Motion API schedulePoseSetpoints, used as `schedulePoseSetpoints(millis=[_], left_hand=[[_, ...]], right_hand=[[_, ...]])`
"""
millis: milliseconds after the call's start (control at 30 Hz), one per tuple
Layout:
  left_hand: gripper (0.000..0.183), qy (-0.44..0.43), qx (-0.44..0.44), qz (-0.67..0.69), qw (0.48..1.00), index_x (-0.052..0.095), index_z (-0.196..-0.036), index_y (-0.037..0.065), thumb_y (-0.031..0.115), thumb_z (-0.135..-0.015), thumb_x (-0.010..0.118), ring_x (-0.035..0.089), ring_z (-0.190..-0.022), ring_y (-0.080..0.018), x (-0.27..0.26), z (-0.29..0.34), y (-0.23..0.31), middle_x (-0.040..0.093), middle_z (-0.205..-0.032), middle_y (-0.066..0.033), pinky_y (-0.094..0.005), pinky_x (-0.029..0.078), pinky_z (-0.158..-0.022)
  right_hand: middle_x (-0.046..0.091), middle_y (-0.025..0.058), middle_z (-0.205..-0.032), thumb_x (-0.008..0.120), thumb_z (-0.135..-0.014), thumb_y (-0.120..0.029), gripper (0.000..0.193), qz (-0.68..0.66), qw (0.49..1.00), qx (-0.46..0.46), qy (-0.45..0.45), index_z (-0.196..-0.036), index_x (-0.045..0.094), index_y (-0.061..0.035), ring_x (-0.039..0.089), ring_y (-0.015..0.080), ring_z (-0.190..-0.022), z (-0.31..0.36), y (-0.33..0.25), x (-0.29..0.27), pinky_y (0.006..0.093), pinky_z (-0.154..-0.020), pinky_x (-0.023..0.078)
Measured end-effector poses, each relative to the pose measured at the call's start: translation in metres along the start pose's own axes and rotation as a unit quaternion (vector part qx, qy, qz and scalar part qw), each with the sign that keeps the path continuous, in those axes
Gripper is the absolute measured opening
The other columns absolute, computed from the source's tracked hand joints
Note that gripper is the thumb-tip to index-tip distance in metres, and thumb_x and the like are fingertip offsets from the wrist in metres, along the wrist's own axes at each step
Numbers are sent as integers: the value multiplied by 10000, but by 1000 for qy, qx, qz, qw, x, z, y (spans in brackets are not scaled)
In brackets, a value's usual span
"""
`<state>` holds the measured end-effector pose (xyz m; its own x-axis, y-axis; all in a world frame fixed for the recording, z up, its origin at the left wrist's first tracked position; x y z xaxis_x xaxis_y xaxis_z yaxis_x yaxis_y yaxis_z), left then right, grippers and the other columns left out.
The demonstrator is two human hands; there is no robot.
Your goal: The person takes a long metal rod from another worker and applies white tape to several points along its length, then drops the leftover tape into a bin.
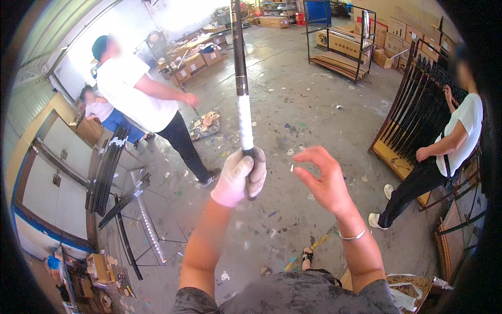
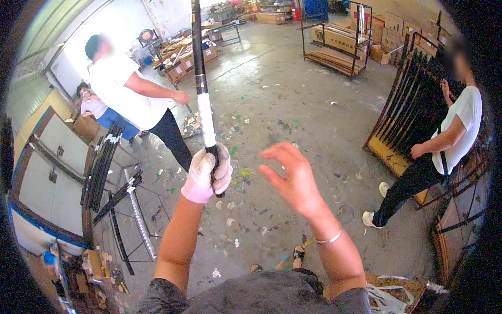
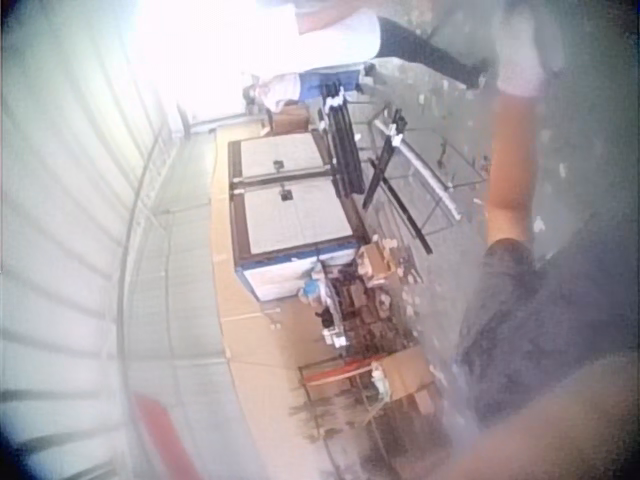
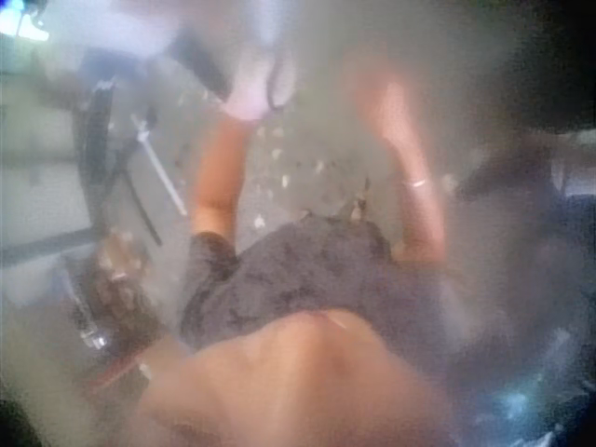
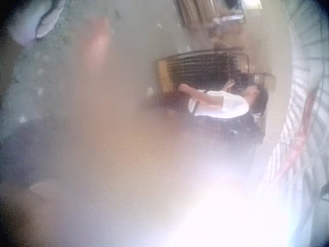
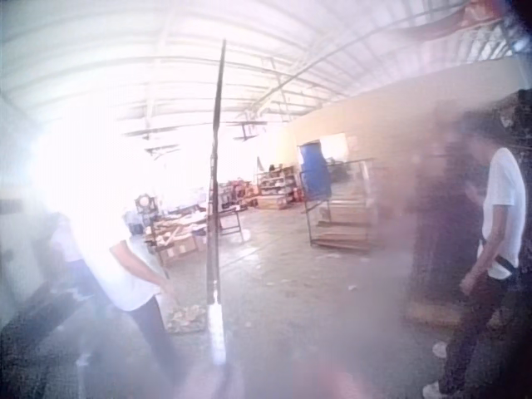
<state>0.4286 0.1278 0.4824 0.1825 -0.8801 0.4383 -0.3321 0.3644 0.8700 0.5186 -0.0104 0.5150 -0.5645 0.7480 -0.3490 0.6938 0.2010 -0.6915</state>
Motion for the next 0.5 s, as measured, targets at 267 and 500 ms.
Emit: schedulePoseSetpoints(millis=[267, 500], left_hand=[[456, -47, -38, 115, 992, 478, -748, 22, 460, -788, 601, 288, -258, -87, 33, 37, -24, 329, -409, 18, -216, 249, -230], [383, 6, -41, 43, 998, 463, -759, 44, 401, -801, 596, 353, -301, -95, 32, 49, -35, 370, -440, 8, -230, 281, -260]], right_hand=[[552, 117, -823, 628, -723, -51, 140, -113, 993, 20, -27, -854, 614, -6, 561, 266, -795, -11, -46, 29, 334, -697, 446], [536, 107, -751, 623, -675, -31, 51, -18, 1000, 16, -10, -720, 609, -11, 545, 277, -747, 1, -52, 24, 343, -660, 438]])
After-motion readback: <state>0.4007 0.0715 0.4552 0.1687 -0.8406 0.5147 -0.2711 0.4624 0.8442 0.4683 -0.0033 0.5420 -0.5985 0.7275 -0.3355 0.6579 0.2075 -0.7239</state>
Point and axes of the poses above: each hand's wrist, its own z-axis away from the middle knuckle, its own x-axis out of the palm, y = z × x, the point moved 8 cm from there along -z, towards the middle knuckle
